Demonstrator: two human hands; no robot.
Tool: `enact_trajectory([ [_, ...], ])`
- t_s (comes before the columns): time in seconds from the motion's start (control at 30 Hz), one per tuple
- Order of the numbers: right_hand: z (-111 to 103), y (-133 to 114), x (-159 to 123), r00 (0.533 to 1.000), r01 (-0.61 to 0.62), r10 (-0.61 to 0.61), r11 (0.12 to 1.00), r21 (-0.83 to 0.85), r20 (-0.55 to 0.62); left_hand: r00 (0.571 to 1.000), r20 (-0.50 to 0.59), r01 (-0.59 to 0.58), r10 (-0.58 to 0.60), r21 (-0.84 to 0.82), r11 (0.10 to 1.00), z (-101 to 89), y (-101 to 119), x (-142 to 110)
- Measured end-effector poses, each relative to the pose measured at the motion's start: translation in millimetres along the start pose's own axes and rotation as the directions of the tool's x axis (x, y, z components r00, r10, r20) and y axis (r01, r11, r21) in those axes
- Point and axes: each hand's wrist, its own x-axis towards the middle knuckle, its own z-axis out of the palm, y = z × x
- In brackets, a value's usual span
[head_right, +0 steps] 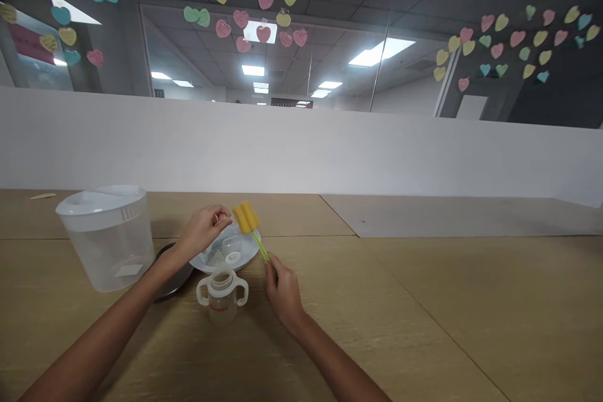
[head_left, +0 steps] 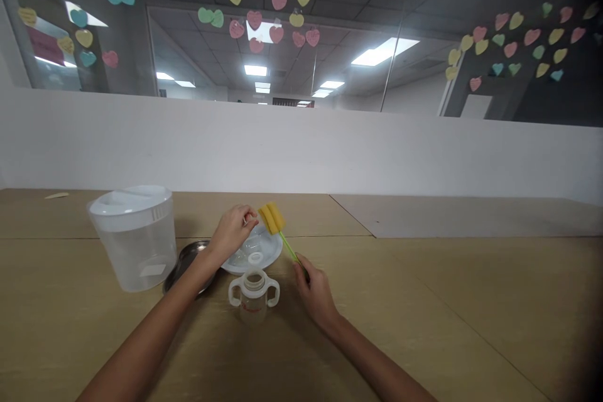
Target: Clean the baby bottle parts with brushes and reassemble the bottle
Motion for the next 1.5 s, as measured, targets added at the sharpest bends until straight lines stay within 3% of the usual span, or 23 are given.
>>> enact_trajectory([
  [0.17, -2, -1, 3, 0.994, -0.057, 0.061, 0.997, 0.055, -0.086, 1.000, 0.009, 0.013, -0.013, -0.021, 1.000, -1.0, 1, 0],
  [0.4, 0, -3, -1, 0.997, 0.014, -0.018, 0.999, 0.044, 0.078, 0.997, 0.007, 0.076, -0.075, -0.061, 0.995, -9.3, 1, 0],
  [0.53, 2, -2, -2, 0.997, 0.011, -0.011, 1.000, -0.003, 0.073, 0.997, -0.003, 0.075, -0.076, -0.038, 0.996, -12.8, 0, 0],
  [0.77, 0, -2, -1, 0.999, 0.002, -0.003, 0.999, 0.040, 0.033, 0.997, 0.074, 0.029, -0.026, -0.038, 0.999, -16.8, 0, 0],
  [0.83, -2, -4, -1, 1.000, -0.002, 0.002, 0.998, 0.056, 0.001, 0.997, 0.067, 0.035, -0.035, 0.008, 0.999, -21.9, -4, 2],
  [0.93, -3, -5, 0, 1.000, -0.005, 0.007, 0.998, 0.068, -0.025, 0.986, 0.095, 0.113, -0.137, 0.222, 0.968, -33.3, -20, 4],
  [1.03, -3, -5, 0, 1.000, -0.013, 0.014, 0.998, 0.065, -0.016, 0.952, 0.149, 0.187, -0.267, 0.405, 0.895, -45.1, -42, 3],
  [1.2, -1, -4, 0, 1.000, -0.023, 0.024, 0.998, 0.058, -0.009, 0.875, 0.188, 0.294, -0.445, 0.524, 0.799, -55.4, -71, -4],
  [1.4, -1, -2, 0, 1.000, -0.009, 0.009, 0.999, 0.051, 0.004, 0.695, 0.385, 0.355, -0.607, 0.549, 0.756, -42.5, -89, -13],
  [1.5, 0, 0, 0, 1.000, -0.002, 0.002, 0.999, 0.046, 0.004, 0.688, 0.399, 0.347, -0.607, 0.554, 0.757, -33.3, -94, -15],
])
